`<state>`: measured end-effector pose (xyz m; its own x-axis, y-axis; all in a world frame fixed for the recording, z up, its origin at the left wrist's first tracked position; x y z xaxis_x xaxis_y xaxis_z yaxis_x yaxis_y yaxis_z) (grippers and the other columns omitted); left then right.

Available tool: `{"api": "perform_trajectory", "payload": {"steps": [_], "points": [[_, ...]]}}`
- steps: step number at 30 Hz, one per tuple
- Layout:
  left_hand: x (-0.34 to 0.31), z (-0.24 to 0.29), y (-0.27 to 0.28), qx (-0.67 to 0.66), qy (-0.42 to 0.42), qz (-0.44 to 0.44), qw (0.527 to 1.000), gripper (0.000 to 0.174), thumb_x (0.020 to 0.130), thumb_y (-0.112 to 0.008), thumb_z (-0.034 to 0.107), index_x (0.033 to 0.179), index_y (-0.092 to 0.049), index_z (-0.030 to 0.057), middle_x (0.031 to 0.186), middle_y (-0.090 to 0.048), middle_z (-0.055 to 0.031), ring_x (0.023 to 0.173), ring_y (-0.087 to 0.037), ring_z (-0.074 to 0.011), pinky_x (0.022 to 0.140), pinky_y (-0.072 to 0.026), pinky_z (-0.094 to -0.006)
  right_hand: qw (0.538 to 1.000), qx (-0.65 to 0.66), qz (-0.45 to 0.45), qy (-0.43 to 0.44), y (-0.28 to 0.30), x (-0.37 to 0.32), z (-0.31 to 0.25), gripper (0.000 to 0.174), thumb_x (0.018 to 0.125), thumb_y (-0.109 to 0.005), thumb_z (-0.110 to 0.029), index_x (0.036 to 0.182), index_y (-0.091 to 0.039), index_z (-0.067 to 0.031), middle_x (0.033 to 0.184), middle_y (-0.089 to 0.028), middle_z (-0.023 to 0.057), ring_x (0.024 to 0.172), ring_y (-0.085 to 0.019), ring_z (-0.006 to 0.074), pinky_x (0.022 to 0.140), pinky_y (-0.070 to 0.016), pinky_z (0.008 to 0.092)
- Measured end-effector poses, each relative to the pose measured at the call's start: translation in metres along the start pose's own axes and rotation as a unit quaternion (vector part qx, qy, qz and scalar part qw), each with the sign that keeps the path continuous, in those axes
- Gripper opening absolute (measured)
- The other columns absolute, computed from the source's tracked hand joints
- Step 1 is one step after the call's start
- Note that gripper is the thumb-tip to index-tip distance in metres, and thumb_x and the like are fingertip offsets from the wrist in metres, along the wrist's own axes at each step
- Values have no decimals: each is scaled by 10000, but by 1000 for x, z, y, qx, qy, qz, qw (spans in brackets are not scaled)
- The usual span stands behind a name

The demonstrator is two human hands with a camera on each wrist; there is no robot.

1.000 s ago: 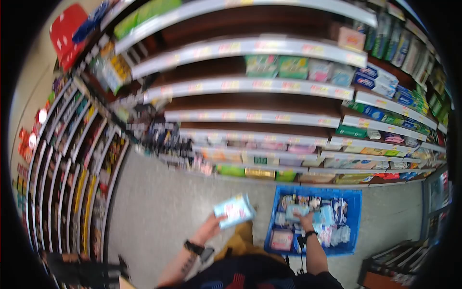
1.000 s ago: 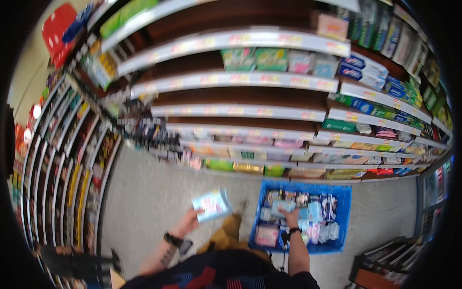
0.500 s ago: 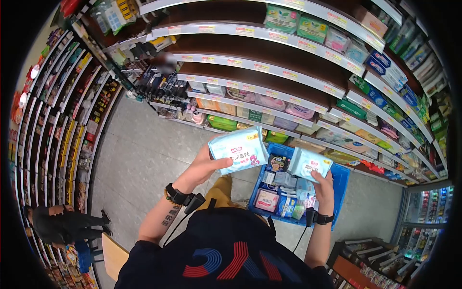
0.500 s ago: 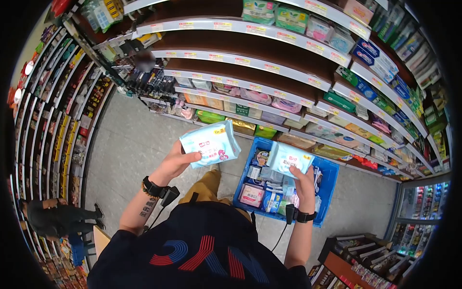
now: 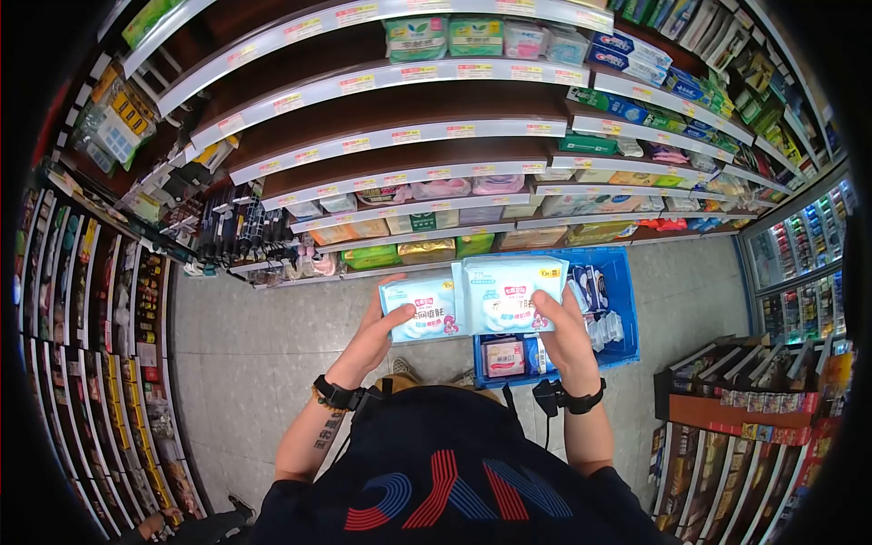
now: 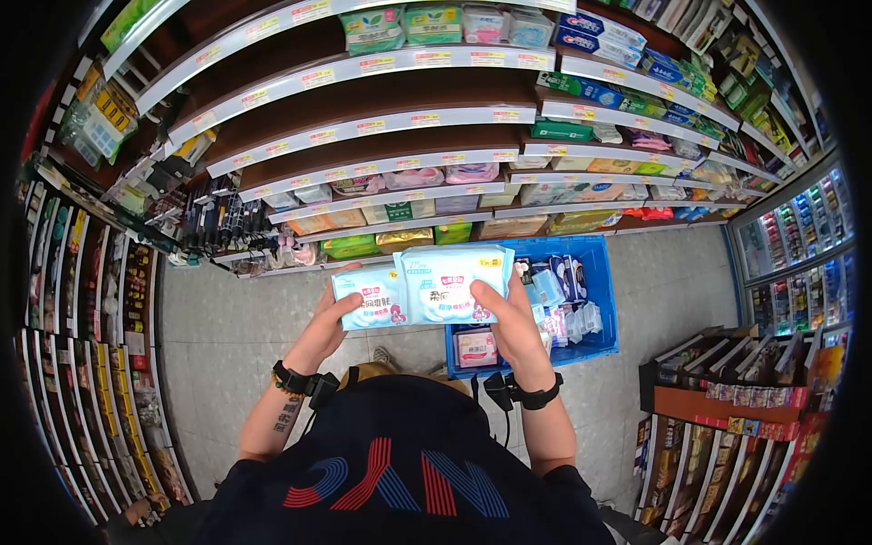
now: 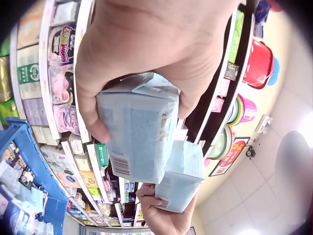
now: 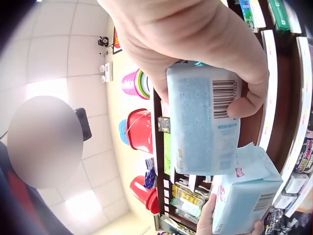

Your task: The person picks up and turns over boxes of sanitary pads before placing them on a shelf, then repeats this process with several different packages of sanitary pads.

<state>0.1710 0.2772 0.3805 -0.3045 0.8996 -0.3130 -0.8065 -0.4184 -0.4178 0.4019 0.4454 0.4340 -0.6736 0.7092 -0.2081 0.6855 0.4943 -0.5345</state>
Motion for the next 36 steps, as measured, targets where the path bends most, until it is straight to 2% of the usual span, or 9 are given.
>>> {"api": "perform_trajectory", "payload": {"steps": [3, 8, 16, 20, 24, 27, 28, 32, 36], "points": [[-3, 7, 23, -45, 9, -5, 999, 675, 940, -655, 278, 1472, -280, 97, 1390, -435, -127, 1293, -450, -231, 1057, -401, -384, 1000, 8, 2, 3, -22, -1, 12, 573, 952, -632, -196, 1429, -379, -5, 1351, -550, 117, 1238, -549, 232, 1051, -427, 385], [-10, 23, 60, -96, -5, -12, 995, 590, 963, -626, 274, 1441, -318, 117, 1375, -444, -105, 1274, -464, -221, 1046, -413, -374, 992, 112, -26, -58, -57, 7, 31, 521, 934, -650, -277, 1359, -499, -16, 1319, -605, 120, 1225, -571, 263, 1041, -429, 422], [-25, 48, 123, -146, -16, -1, 989, 566, 963, -622, 264, 1428, -330, 126, 1353, -443, -94, 1248, -468, -210, 1024, -424, -361, 991, 89, -53, -88, -119, 33, 73, 580, 912, -679, -282, 1367, -479, 16, 1316, -608, 135, 1227, -577, 272, 1046, -436, 430], [-37, 80, 145, -33, -88, -9, 995, 652, 895, -703, 236, 1420, -331, 125, 1343, -435, -112, 1254, -450, -213, 1021, -414, -358, 994, 10, -99, -42, -148, 40, 86, 770, 808, -787, -263, 1407, -409, 38, 1336, -578, 165, 1202, -594, 288, 999, -489, 419], [-43, 101, 161, 62, -149, -36, 986, 765, 832, -771, 224, 1431, -305, 126, 1343, -424, -125, 1241, -454, -229, 1029, -400, -373, 989, -23, -140, -34, -165, 41, 96, 888, 746, -831, -289, 1426, -372, 49, 1368, -540, 182, 1228, -569, 311, 1043, -461, 431], [-47, 114, 166, 65, -160, -32, 985, 814, 822, -780, 232, 1454, -276, 128, 1340, -424, -135, 1249, -452, -249, 1041, -394, -389, 992, -11, -118, -36, -180, 39, 98, 995, 674, -867, -382, 1428, -374, 42, 1404, -501, 189, 1257, -539, 314, 1064, -442, 440], [-49, 119, 167, 63, -153, -37, 986, 814, 822, -780, 232, 1454, -276, 128, 1340, -424, -135, 1249, -452, -249, 1041, -394, -389, 995, -15, -81, -58, -190, 38, 98, 1098, 609, -867, -477, 1440, -359, 29, 1425, -470, 194, 1274, -517, 323, 1079, -430, 449], [-55, 141, 166, 42, -156, -58, 985, 842, 817, -776, 204, 1476, -256, 141, 1345, -412, -145, 1280, -429, -263, 1054, -388, -403, 999, 1, -20, -38, -190, 34, 105, 1103, 648, -751, -590, 1473, -317, -1, 1428, -467, 177, 1281, -507, 338, 1077, -434, 461], [-56, 146, 168, 76, -147, -84, 983, 816, 824, -757, 159, 1475, -265, 164, 1355, -405, -135, 1280, -432, -261, 1051, -393, -408, 995, 76, 3, -60, -190, 33, 103, 1095, 677, -743, -625, 1487, -295, -41, 1436, -456, 168, 1295, -497, 347, 1025, -485, 495]]}}
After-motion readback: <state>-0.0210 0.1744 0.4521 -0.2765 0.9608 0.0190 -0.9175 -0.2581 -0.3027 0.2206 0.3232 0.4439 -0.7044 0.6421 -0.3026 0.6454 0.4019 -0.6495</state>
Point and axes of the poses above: each hand's wrist, its own x-axis towards the middle knuckle, its own y-axis out of the back of the hand, z = x × y, the point moved 2 cm from there along x, towards the middle knuckle
